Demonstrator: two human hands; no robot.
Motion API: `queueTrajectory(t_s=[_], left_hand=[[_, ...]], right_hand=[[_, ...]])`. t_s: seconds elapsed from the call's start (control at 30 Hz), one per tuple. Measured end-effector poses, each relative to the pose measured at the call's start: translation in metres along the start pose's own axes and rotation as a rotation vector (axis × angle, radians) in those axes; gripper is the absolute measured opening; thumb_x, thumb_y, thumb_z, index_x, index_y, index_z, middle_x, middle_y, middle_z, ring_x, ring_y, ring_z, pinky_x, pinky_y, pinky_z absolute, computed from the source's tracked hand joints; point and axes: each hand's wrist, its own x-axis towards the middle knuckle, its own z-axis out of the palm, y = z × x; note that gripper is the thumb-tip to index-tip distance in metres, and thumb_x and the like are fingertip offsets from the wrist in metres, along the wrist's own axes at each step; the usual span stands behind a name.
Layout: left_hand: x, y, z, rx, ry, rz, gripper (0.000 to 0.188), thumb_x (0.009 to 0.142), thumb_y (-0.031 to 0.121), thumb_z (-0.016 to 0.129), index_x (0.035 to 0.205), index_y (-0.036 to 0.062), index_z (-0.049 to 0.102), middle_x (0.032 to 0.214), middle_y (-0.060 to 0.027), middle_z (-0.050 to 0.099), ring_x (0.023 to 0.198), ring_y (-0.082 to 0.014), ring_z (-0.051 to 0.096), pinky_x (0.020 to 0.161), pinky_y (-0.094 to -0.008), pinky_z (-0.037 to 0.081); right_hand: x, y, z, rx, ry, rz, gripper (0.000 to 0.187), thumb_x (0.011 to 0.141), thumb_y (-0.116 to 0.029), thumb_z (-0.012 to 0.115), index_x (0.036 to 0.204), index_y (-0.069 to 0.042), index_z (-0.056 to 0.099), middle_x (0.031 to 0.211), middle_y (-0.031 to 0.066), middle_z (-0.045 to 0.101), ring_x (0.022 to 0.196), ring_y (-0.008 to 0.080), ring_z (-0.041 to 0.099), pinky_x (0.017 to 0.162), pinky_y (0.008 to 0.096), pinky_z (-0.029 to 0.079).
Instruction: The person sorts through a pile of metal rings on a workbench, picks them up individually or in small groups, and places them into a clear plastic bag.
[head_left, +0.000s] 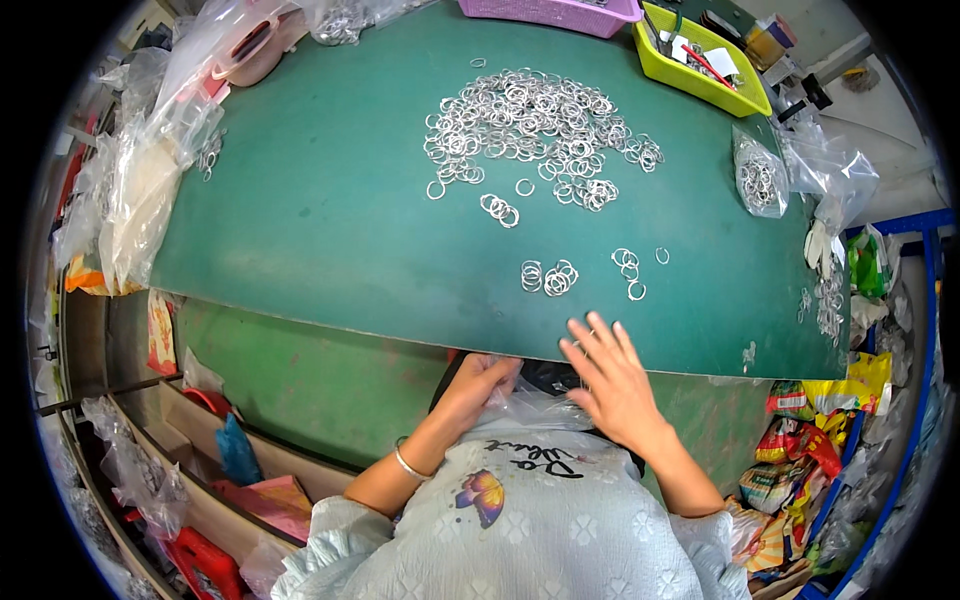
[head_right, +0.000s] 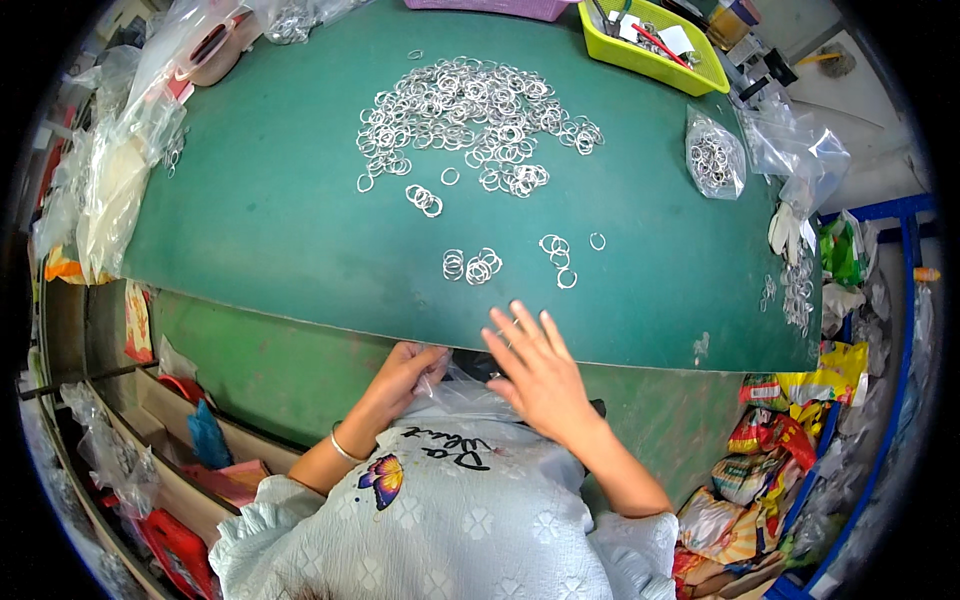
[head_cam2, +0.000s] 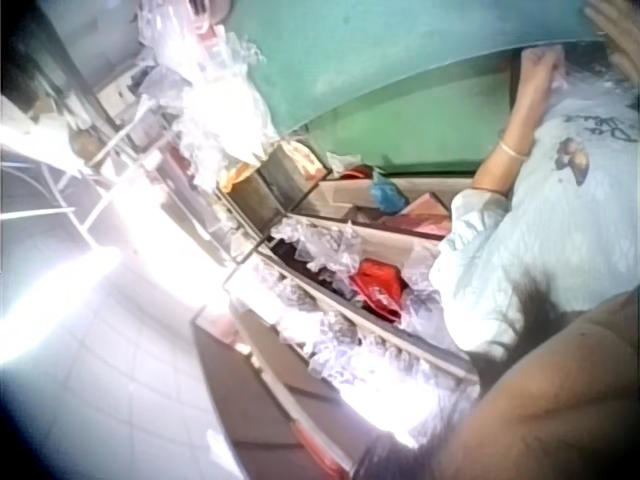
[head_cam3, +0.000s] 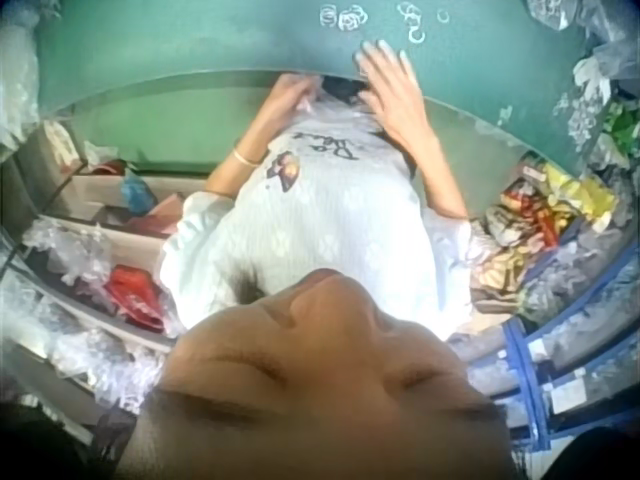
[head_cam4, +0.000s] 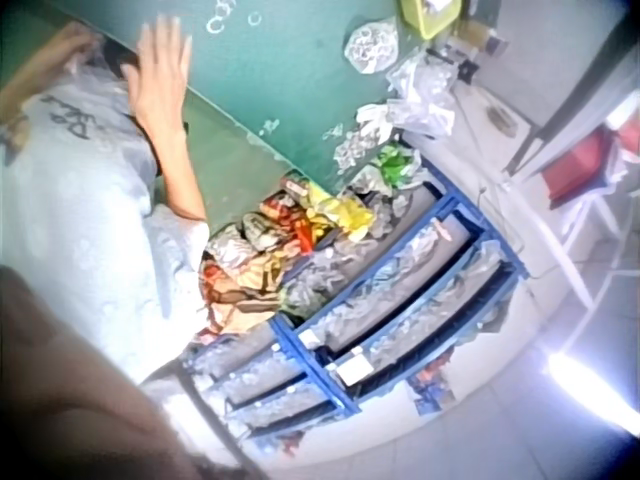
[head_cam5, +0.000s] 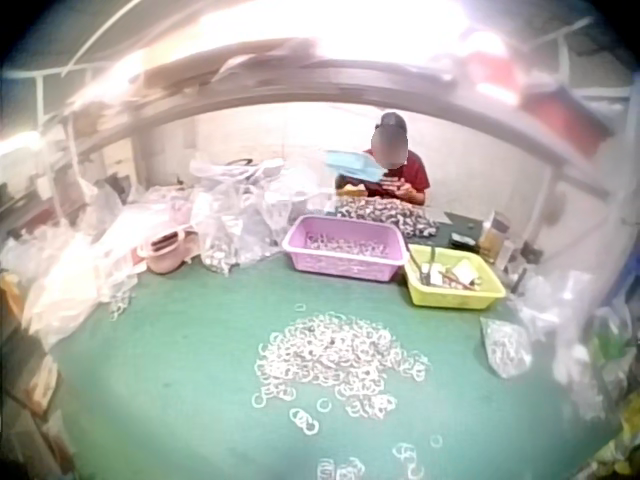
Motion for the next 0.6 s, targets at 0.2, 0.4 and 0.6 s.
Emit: queueTrajectory(t_s=[0.2, 0.4, 0.6], left_hand=[[0.003, -0.003, 0.0, -0.038, -0.019, 0.01, 0.023, 0.097, 0.018, 0.054, 0.075, 0.0091, 0.051, 0.065, 0.0037, 0.043, 0.056, -0.007, 0.037, 0.051, -0.0234, 0.029], [0.002, -0.003, -0.001, -0.028, -0.033, -0.003, 0.026, 0.097, 0.02, 0.055, 0.074, 0.0092, 0.05, 0.065, 0.0038, 0.043, 0.055, -0.007, 0.037, 0.049, -0.023, 0.028], [0.002, -0.001, -0.002, 0.004, -0.021, -0.022, 0.026, 0.096, 0.02, 0.056, 0.073, 0.009, 0.05, 0.064, 0.0034, 0.043, 0.053, -0.007, 0.037, 0.047, -0.0229, 0.027]], right_hand=[[-0.028, -0.009, 0.023, 0.109, -0.058, -0.184, 0.061, 0.075, -0.025, 0.073, 0.128, -0.003, 0.052, 0.143, 0.0132, 0.042, 0.136, 0.0334, 0.034, 0.111, 0.0509, 0.027], [0.001, 0.021, -0.006, -0.105, 0.36, 0.276, 0.049, 0.086, -0.016, 0.061, 0.13, 0.002, 0.048, 0.143, 0.0165, 0.041, 0.137, 0.0352, 0.033, 0.11, 0.0525, 0.023], [0.0, 0.011, -0.003, -0.111, 0.221, 0.271, 0.052, 0.086, -0.019, 0.062, 0.131, 0.001, 0.047, 0.142, 0.0158, 0.041, 0.137, 0.035, 0.031, 0.11, 0.0565, 0.02]])
